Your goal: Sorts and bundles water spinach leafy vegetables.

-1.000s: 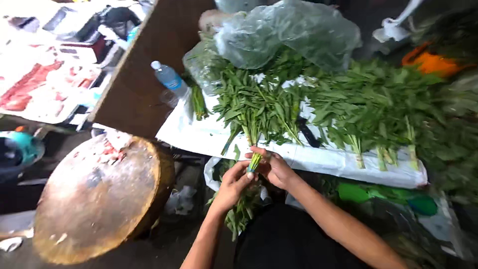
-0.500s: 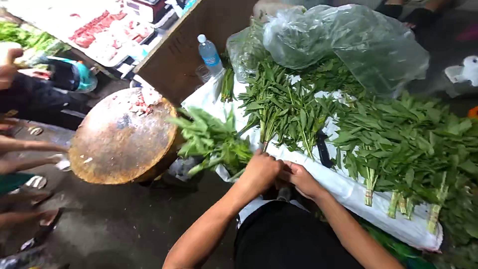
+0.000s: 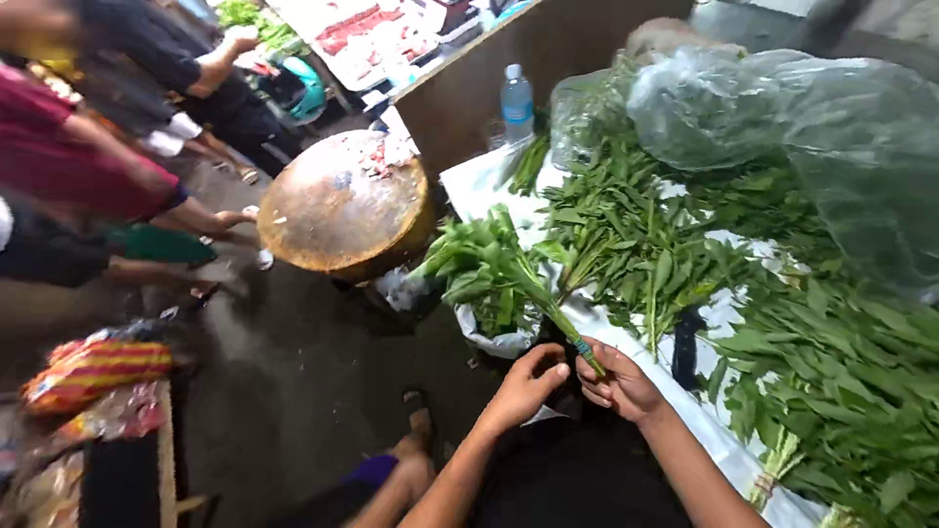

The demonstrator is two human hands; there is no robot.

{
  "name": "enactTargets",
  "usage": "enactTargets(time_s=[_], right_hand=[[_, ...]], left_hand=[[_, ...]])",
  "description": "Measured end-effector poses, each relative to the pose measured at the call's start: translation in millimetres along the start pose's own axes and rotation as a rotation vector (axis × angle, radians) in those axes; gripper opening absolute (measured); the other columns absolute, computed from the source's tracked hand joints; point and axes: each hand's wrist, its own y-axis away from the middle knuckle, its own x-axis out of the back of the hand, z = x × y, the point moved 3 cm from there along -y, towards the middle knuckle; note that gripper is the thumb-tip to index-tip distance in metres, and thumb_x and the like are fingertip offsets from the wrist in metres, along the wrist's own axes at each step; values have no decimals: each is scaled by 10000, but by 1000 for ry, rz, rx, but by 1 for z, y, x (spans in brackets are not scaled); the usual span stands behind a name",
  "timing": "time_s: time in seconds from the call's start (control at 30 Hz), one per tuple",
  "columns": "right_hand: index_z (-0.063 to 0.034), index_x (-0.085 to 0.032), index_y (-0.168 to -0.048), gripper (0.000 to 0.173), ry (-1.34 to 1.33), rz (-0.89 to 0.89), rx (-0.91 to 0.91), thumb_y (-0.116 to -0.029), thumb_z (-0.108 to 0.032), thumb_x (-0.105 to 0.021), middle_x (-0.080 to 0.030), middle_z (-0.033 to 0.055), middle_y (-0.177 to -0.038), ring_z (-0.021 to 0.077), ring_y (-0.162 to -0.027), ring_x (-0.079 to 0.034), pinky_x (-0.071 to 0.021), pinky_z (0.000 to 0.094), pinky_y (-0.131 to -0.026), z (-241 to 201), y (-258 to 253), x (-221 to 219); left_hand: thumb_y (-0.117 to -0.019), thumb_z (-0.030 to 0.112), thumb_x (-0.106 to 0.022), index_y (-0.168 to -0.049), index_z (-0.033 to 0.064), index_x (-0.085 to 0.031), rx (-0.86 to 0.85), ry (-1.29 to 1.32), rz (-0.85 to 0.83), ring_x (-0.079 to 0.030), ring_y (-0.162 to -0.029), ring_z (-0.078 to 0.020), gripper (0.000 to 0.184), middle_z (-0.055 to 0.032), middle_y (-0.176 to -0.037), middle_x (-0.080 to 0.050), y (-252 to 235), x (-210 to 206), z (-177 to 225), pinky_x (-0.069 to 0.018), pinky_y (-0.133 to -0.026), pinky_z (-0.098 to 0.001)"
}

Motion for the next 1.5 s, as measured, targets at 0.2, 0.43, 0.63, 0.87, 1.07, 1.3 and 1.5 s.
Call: enactTargets(time_s=[0.2, 0.43, 0.63, 0.87, 1.07, 1.3, 1.5], right_hand=[[-161, -619, -1232, 305, 149, -45, -134, -1060, -363, -469, -709, 27, -874, 97, -630, -632, -538, 254, -545, 24, -13, -6], [45, -528, -1430, 469, 820, 325, 194, -982, -71, -602, -658, 171, -1307, 160, -1147, -669, -546, 337, -1022, -18, 24, -28], [44, -578, -1327, 337, 672, 644, 670, -1019, -61, -491, -713, 132, -1056, 204, -957, -706, -593, 409, -927, -86, 160, -14], [-64, -558, -1379, 395, 576, 1152, 852, -1030, -160, -399, -706, 45, -981, 189, -863, -695, -605, 404, -840, -71, 367, 21], [33, -478, -1469, 427, 537, 1915, 267, -1060, -85, -444, -618, 183, -1368, 267, -1202, -639, -538, 431, -1007, 24, 405, 103], [-44, -616, -1343, 538, 945, 1801, -315, -952, -408, -691, -636, 238, -1282, 395, -1146, -641, -517, 592, -975, 22, 299, 111], [39, -528, -1361, 463, 751, 1820, -108, -952, -150, -629, -654, 234, -1175, 334, -1015, -670, -561, 521, -882, -18, 333, 97]], left_hand=[[-1009, 89, -567, -1254, -73, -585, -85, 525, 317, -713, -960, -201, 295, -142, -1095, -722, -20, 0, -10, -599, -867, -365], [-942, 165, -716, -1101, -70, -680, -247, -213, 408, -703, -873, -115, 286, -112, -986, -722, -38, -36, 13, -610, -816, -313], [-1032, 361, -586, -1293, -4, -633, -556, -398, -222, -659, -1124, -206, 451, -146, -1226, -672, -76, -112, 50, -552, -994, -407], [-1035, 350, -582, -1323, 45, -635, -130, -590, -761, -701, -1015, -194, 423, -128, -1239, -680, -78, -152, -14, -590, -902, -396], [-1033, 349, -586, -1281, 64, -658, -7, -582, -848, -708, -998, -163, 385, -90, -1183, -705, -68, -142, -53, -590, -916, -387], [-1039, 330, -574, -1267, 63, -665, 60, -605, -807, -706, -961, -152, 363, -82, -1152, -713, -64, -141, -58, -584, -904, -379], [-1036, 319, -581, -1256, 55, -669, 32, -584, -829, -706, -972, -159, 354, -91, -1140, -712, -62, -155, -60, -582, -910, -373]])
